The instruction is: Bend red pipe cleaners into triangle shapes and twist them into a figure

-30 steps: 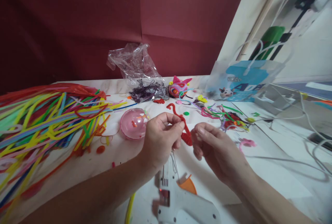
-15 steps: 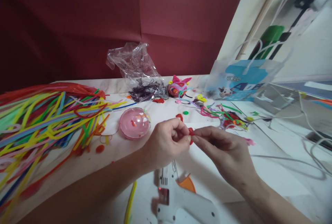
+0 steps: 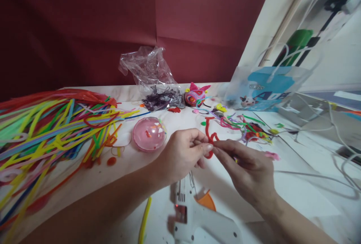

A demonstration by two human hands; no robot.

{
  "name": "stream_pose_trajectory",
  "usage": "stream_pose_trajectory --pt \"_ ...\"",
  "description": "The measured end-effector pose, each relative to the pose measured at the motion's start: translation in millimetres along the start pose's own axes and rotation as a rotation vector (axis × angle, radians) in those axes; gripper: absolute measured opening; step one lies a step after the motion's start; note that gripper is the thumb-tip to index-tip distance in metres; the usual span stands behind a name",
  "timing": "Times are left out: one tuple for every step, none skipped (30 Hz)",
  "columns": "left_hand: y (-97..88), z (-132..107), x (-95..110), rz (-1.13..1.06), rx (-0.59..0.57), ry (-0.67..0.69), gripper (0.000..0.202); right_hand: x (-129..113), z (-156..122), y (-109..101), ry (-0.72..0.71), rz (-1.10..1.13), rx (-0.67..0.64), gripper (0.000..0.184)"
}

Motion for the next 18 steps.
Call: stream_pose_trajectory --pt "-0.2 0 0 0.015 0.02 0.019 0.012 0 0 1 -0.012 0.002 -0.012 0.01" --pt "-1.1 -1 1 0.051 0.04 0.045 0.011 0 0 1 -0.016 0.005 -0.024 0.01" --pt "-2.4 -2 2 0.11 0.055 0.075 0.011 0 0 2 -0.014 0.009 -0.035 0.01" --pt "-3.8 -3 4 0.186 0.068 0.109 0.01 1 0 2 -0.002 0.011 -0.047 0.01" --pt "-5.3 -4 6 0.264 0.081 0.148 0.009 1 0 2 0.014 0.01 -0.057 0.01" --pt "-6.5 -5 8 0.329 0.093 0.182 0.008 1 -1 2 0.029 0.007 -0.068 0.011" --pt "-7.5 -5 10 0.367 0.103 0.197 0.008 1 -1 2 0.035 0.002 -0.078 0.011" --pt "-8.1 -5 11 0.366 0.105 0.182 0.007 1 -1 2 0.024 -0.005 -0.086 0.011" --pt "-8.1 -4 11 0.325 0.093 0.136 0.007 0 -1 3 -0.001 -0.017 -0.092 0.01" --pt "-7.7 -3 10 0.247 0.073 0.061 0.007 -1 0 3 -0.037 -0.034 -0.098 0.01" --pt "-6.8 -2 8 0.145 0.044 -0.034 0.008 -2 0 3 -0.077 -0.052 -0.099 0.009" --pt "-5.5 -2 7 0.035 0.012 -0.133 0.008 -3 0 3 -0.112 -0.069 -0.099 0.009" --pt "-4.0 -1 6 -0.068 -0.012 -0.218 0.008 -3 0 3 -0.137 -0.083 -0.095 0.009" --pt "-2.8 -1 5 -0.157 -0.023 -0.282 0.008 -4 1 3 -0.151 -0.091 -0.09 0.01" --pt "-1.9 -1 4 -0.232 -0.025 -0.322 0.007 -4 1 3 -0.156 -0.092 -0.085 0.01" --pt "-1.1 -1 3 -0.295 -0.028 -0.342 0.007 -4 1 3 -0.157 -0.088 -0.081 0.01" --pt "-0.4 -1 3 -0.345 -0.04 -0.343 0.007 -4 1 2 -0.155 -0.083 -0.076 0.01" --pt "0.3 -2 3 -0.387 -0.055 -0.337 0.009 -4 1 1 -0.154 -0.077 -0.068 0.01"
Point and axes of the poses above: each hand's wrist, its own z-axis towards the middle knuckle, its own y-axis out of the palm, x = y × z, the point moved 2 cm from there along z, towards the middle knuckle, and after that the axes turned 5 degrees about -y, right-handed, at the moved point
